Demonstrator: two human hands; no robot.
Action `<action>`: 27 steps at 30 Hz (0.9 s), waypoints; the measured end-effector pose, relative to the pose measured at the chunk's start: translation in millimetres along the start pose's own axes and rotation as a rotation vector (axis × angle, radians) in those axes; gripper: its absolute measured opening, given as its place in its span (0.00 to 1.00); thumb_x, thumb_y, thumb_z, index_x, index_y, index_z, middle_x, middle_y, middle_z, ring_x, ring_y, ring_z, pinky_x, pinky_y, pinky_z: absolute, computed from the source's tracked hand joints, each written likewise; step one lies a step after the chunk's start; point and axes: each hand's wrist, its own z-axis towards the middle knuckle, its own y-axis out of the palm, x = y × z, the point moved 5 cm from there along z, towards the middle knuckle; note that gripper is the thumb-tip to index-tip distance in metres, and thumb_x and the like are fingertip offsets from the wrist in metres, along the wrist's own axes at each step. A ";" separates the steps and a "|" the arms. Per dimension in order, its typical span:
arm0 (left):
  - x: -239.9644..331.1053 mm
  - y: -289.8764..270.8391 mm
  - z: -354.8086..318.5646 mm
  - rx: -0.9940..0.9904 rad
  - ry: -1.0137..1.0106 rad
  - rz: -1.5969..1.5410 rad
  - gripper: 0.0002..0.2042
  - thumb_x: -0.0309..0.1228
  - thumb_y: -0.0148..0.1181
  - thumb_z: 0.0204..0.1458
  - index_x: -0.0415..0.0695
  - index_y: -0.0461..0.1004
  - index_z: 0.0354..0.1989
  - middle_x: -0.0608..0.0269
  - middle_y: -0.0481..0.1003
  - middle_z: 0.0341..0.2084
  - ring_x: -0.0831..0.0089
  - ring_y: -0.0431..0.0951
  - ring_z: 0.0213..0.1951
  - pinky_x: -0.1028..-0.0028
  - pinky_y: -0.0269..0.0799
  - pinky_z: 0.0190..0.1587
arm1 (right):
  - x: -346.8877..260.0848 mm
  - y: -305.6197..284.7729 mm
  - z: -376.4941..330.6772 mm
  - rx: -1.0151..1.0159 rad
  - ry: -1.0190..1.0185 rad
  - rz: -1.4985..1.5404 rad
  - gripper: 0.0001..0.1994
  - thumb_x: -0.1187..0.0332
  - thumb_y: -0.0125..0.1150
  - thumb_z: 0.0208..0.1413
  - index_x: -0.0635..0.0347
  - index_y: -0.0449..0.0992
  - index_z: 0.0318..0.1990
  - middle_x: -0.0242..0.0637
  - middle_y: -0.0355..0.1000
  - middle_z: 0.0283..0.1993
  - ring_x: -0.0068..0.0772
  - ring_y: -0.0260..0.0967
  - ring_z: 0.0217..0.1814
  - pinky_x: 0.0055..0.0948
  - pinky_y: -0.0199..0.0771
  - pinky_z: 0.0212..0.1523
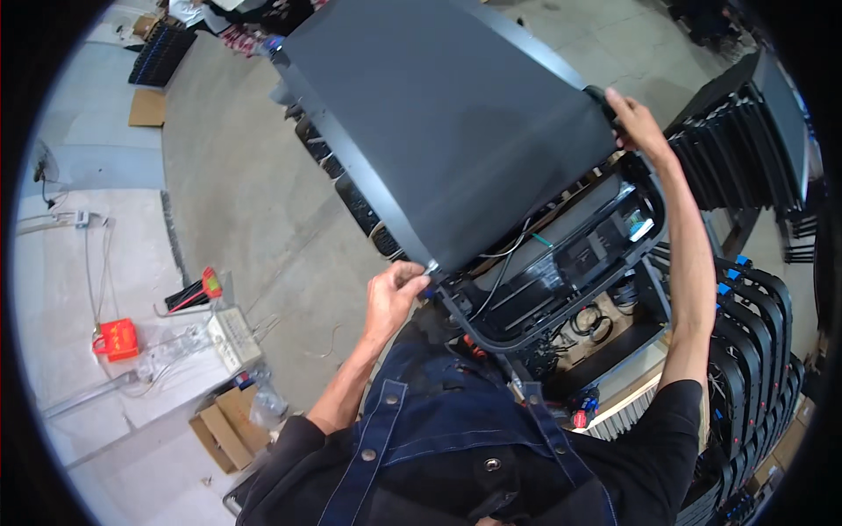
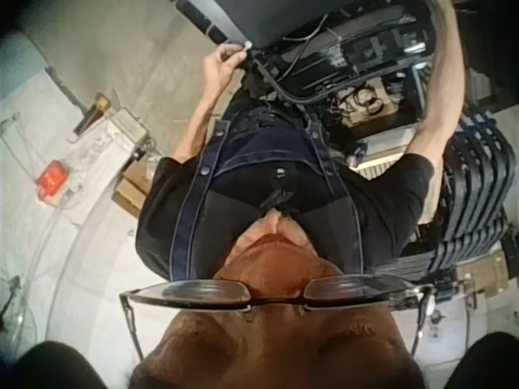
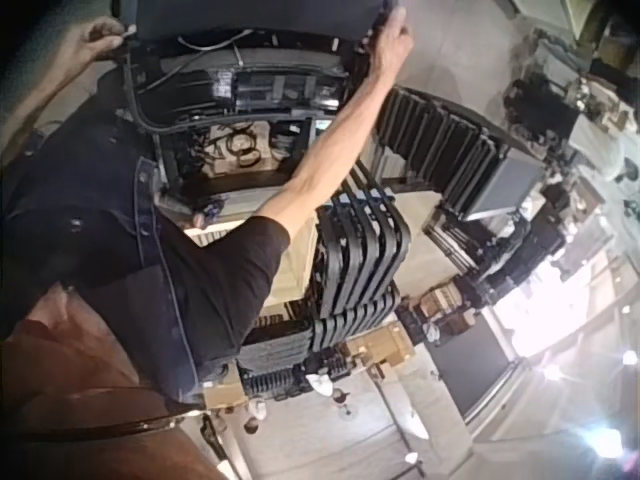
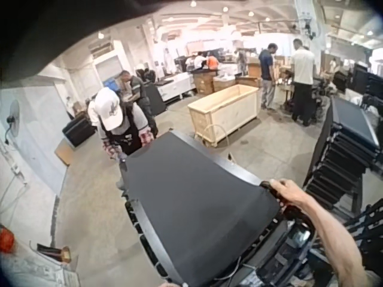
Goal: The recorder is assembling various components of a treadmill, including the motor shroud and electrical wiring, using power tools.
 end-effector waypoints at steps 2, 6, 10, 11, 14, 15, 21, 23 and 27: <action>-0.9 2.4 -6.9 0.034 0.150 0.070 0.08 0.25 0.63 0.57 0.31 0.79 0.39 0.58 0.82 0.28 0.74 0.81 0.31 0.71 0.77 0.37 | -1.2 -3.1 -16.4 0.139 -0.070 -0.096 0.42 0.28 0.52 0.57 0.68 0.80 0.44 0.38 0.76 0.27 0.32 0.74 0.27 0.30 0.75 0.29; -17.3 -7.9 -5.8 -0.033 -0.109 -0.096 0.09 0.26 0.67 0.56 0.32 0.77 0.39 0.59 0.80 0.25 0.76 0.80 0.28 0.75 0.78 0.32 | 7.4 25.5 -5.9 0.160 0.020 0.094 0.40 0.30 0.59 0.54 0.71 0.83 0.40 0.44 0.78 0.31 0.37 0.77 0.34 0.38 0.77 0.39; -12.8 1.5 -13.3 -0.074 -0.110 -0.121 0.11 0.26 0.69 0.54 0.32 0.76 0.39 0.57 0.80 0.27 0.74 0.81 0.27 0.73 0.80 0.32 | -6.0 -3.6 -42.8 0.171 -0.071 0.004 0.34 0.41 0.62 0.55 0.68 0.83 0.50 0.54 0.81 0.46 0.39 0.80 0.42 0.37 0.77 0.45; -7.1 2.7 -17.5 -0.071 -0.099 -0.157 0.10 0.25 0.69 0.54 0.32 0.76 0.38 0.58 0.80 0.26 0.75 0.80 0.27 0.74 0.79 0.32 | -2.1 -18.5 -58.1 0.219 -0.105 -0.068 0.31 0.43 0.61 0.55 0.69 0.84 0.43 0.50 0.81 0.37 0.35 0.78 0.36 0.37 0.75 0.40; 2.1 6.0 -30.9 -0.081 -0.021 -0.185 0.08 0.24 0.68 0.54 0.33 0.76 0.36 0.58 0.80 0.26 0.77 0.79 0.26 0.76 0.77 0.31 | 36.5 -41.9 -82.5 0.149 0.033 -0.077 0.28 0.44 0.60 0.56 0.66 0.80 0.27 0.36 0.71 0.22 0.28 0.68 0.25 0.34 0.67 0.30; 5.3 8.1 -36.0 -0.093 0.039 -0.172 0.07 0.24 0.67 0.54 0.34 0.76 0.35 0.59 0.80 0.25 0.78 0.78 0.26 0.77 0.75 0.30 | 50.6 -43.1 -89.5 0.159 0.031 -0.037 0.28 0.44 0.60 0.56 0.65 0.77 0.23 0.32 0.67 0.18 0.26 0.65 0.23 0.33 0.63 0.28; 19.5 29.0 -64.7 -0.036 0.097 -0.080 0.06 0.21 0.67 0.54 0.32 0.77 0.35 0.63 0.80 0.26 0.82 0.77 0.28 0.78 0.74 0.33 | 108.8 -18.3 -81.6 0.346 0.099 0.216 0.22 0.49 0.66 0.54 0.63 0.80 0.25 0.29 0.68 0.18 0.22 0.64 0.22 0.30 0.63 0.26; 31.4 21.8 -69.4 0.027 0.178 -0.074 0.06 0.21 0.67 0.54 0.32 0.77 0.35 0.63 0.80 0.25 0.82 0.78 0.29 0.78 0.76 0.34 | 124.3 -3.9 -79.1 0.482 0.084 0.393 0.21 0.50 0.68 0.52 0.64 0.82 0.30 0.30 0.72 0.19 0.23 0.67 0.23 0.29 0.66 0.26; 23.3 33.6 -65.4 0.015 0.419 0.211 0.05 0.22 0.68 0.52 0.36 0.77 0.31 0.57 0.79 0.23 0.73 0.80 0.26 0.73 0.75 0.31 | 128.9 6.1 -83.7 0.623 -0.078 0.339 0.19 0.55 0.69 0.53 0.62 0.81 0.20 0.34 0.74 0.17 0.26 0.68 0.21 0.32 0.69 0.28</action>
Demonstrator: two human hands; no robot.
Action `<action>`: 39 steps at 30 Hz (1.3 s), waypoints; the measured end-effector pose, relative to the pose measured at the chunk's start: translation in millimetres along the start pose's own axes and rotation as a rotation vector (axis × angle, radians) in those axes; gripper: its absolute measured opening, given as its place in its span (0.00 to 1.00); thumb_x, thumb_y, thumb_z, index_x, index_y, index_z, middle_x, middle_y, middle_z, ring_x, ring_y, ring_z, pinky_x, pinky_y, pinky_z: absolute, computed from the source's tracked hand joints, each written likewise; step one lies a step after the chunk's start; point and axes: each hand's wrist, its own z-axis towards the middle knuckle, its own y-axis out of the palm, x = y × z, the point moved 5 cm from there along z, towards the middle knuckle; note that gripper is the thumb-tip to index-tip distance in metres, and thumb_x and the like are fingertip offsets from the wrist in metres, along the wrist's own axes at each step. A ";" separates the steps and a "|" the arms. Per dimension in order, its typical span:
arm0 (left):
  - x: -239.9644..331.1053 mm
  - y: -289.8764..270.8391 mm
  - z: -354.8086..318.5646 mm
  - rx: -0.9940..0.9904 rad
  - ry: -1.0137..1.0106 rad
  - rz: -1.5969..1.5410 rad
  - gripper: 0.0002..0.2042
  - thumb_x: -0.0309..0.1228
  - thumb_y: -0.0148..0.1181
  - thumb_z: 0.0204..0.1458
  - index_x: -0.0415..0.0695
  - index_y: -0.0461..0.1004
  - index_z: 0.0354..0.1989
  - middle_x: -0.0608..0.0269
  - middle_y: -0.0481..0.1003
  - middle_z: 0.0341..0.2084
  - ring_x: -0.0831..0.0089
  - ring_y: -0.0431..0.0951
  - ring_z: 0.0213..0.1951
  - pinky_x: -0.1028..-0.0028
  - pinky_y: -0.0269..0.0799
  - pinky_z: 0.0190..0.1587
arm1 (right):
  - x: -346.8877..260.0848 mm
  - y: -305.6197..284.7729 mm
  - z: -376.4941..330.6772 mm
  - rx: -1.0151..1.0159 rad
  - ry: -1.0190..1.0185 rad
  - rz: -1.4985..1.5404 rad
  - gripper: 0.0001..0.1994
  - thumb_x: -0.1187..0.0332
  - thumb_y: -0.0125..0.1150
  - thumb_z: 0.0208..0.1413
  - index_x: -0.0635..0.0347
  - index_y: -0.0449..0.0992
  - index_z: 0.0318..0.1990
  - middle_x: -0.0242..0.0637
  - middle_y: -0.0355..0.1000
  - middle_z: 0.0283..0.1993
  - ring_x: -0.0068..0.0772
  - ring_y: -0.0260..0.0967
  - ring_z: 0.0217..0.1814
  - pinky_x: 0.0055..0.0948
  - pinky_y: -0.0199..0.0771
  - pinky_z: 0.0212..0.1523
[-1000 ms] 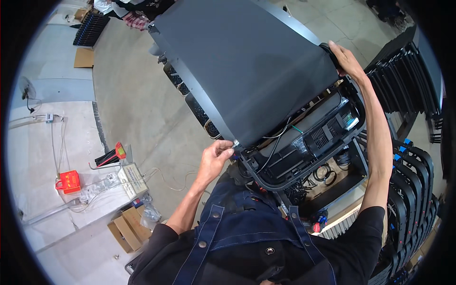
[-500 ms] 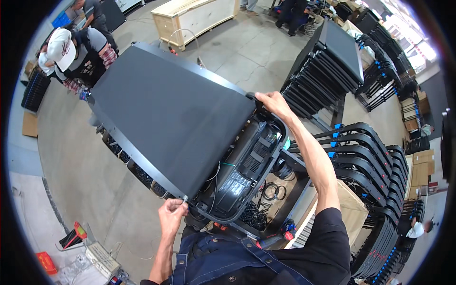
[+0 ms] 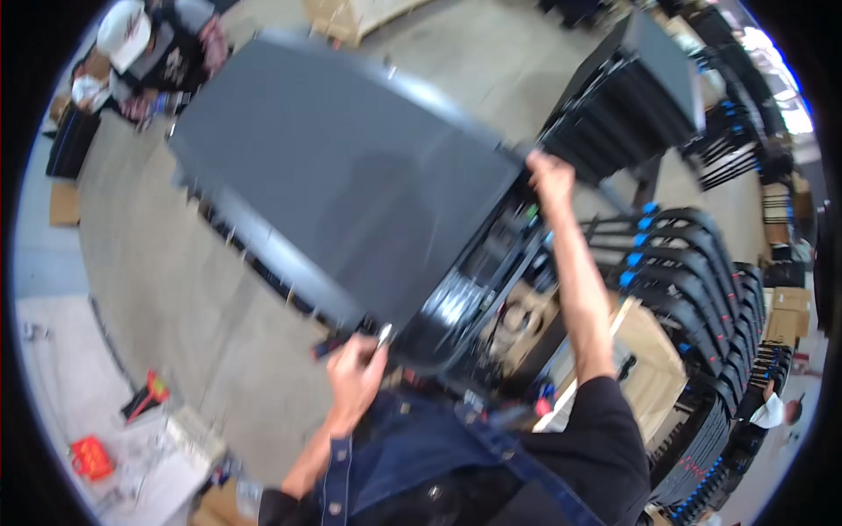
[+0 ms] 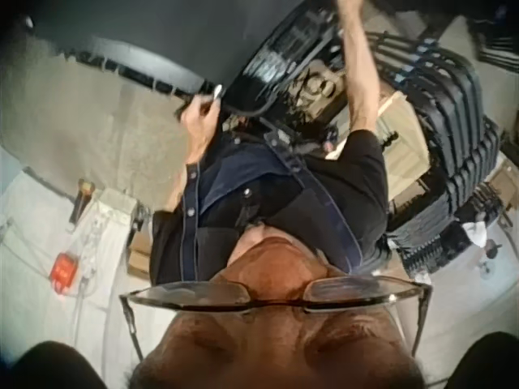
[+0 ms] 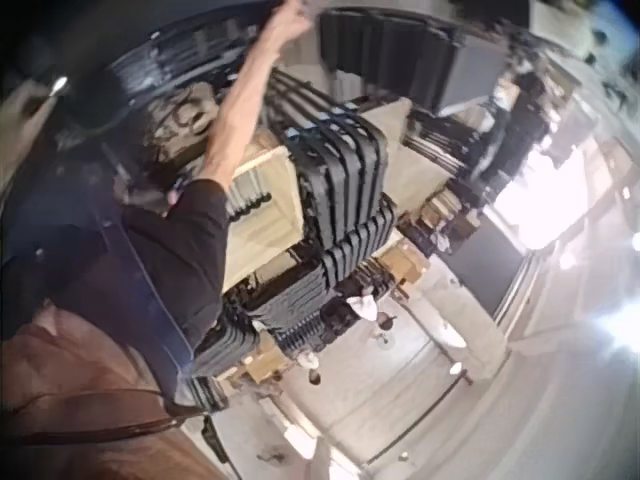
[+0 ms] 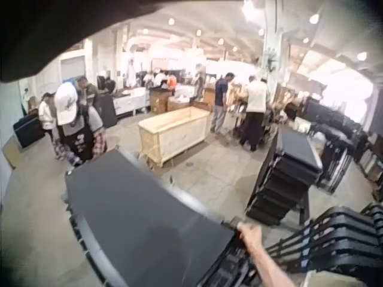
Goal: The recorder is assembling various components of a treadmill, including the motor shroud and electrical wiring, using power tools.
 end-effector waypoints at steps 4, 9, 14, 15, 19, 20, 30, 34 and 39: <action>-21.6 23.1 8.2 -0.080 -0.114 0.119 0.08 0.26 0.67 0.54 0.36 0.75 0.36 0.52 0.80 0.26 0.64 0.83 0.27 0.66 0.77 0.32 | -9.1 -10.7 9.3 0.027 0.038 0.005 0.19 0.54 0.70 0.53 0.62 0.81 0.22 0.30 0.72 0.18 0.19 0.65 0.21 0.26 0.65 0.26; -14.6 23.4 18.0 -0.027 -0.202 0.085 0.11 0.27 0.67 0.54 0.36 0.74 0.42 0.52 0.81 0.27 0.65 0.83 0.28 0.66 0.78 0.33 | 6.4 -21.9 20.2 0.018 0.042 -0.114 0.24 0.45 0.68 0.52 0.62 0.83 0.25 0.32 0.76 0.22 0.23 0.71 0.26 0.26 0.70 0.33; -9.3 31.1 33.9 -0.247 0.032 0.620 0.12 0.37 0.70 0.52 0.41 0.79 0.36 0.54 0.80 0.27 0.52 0.82 0.29 0.57 0.75 0.32 | 2.0 -17.2 -5.6 0.075 -0.048 -0.003 0.28 0.42 0.67 0.54 0.66 0.82 0.40 0.40 0.81 0.29 0.27 0.77 0.33 0.30 0.75 0.40; -4.2 36.6 36.7 -0.284 0.046 0.706 0.13 0.38 0.70 0.52 0.41 0.79 0.34 0.53 0.80 0.27 0.50 0.82 0.30 0.55 0.75 0.32 | 2.5 -27.6 -19.6 0.202 -0.135 0.047 0.26 0.46 0.67 0.56 0.66 0.81 0.42 0.39 0.81 0.30 0.26 0.77 0.34 0.30 0.75 0.40; -0.2 40.9 46.1 -0.387 0.122 0.913 0.14 0.39 0.70 0.53 0.40 0.76 0.30 0.49 0.80 0.27 0.45 0.82 0.31 0.52 0.75 0.33 | 18.8 -46.4 -153.9 0.364 -0.105 0.266 0.13 0.63 0.64 0.63 0.66 0.78 0.41 0.35 0.78 0.33 0.23 0.73 0.37 0.30 0.74 0.42; 1.2 43.6 48.1 -0.401 0.134 0.909 0.14 0.39 0.70 0.53 0.40 0.76 0.30 0.49 0.80 0.27 0.45 0.82 0.31 0.52 0.75 0.33 | 41.4 -42.1 -190.8 0.307 0.051 0.293 0.11 0.65 0.63 0.63 0.67 0.78 0.40 0.34 0.77 0.33 0.22 0.71 0.38 0.30 0.74 0.44; -0.3 53.3 56.7 -0.599 0.215 0.887 0.15 0.38 0.69 0.54 0.39 0.73 0.27 0.44 0.79 0.24 0.42 0.81 0.29 0.50 0.76 0.32 | 280.7 48.1 -395.6 -0.599 0.093 -0.880 0.17 0.71 0.59 0.54 0.55 0.73 0.53 0.48 0.76 0.44 0.54 0.79 0.42 0.49 0.81 0.39; -1.9 43.7 58.7 -0.605 0.240 0.848 0.16 0.38 0.68 0.55 0.39 0.72 0.26 0.45 0.79 0.24 0.42 0.81 0.29 0.50 0.76 0.31 | 255.5 46.2 -389.9 -0.731 0.083 -0.918 0.13 0.72 0.53 0.60 0.56 0.76 0.51 0.49 0.76 0.45 0.51 0.80 0.44 0.46 0.81 0.41; -1.0 24.7 63.0 -0.710 0.309 0.567 0.13 0.37 0.68 0.56 0.37 0.79 0.35 0.46 0.80 0.25 0.47 0.82 0.29 0.57 0.77 0.32 | 216.9 20.5 -387.8 -0.263 0.219 -0.735 0.14 0.74 0.63 0.50 0.60 0.75 0.47 0.51 0.79 0.40 0.56 0.79 0.41 0.46 0.82 0.44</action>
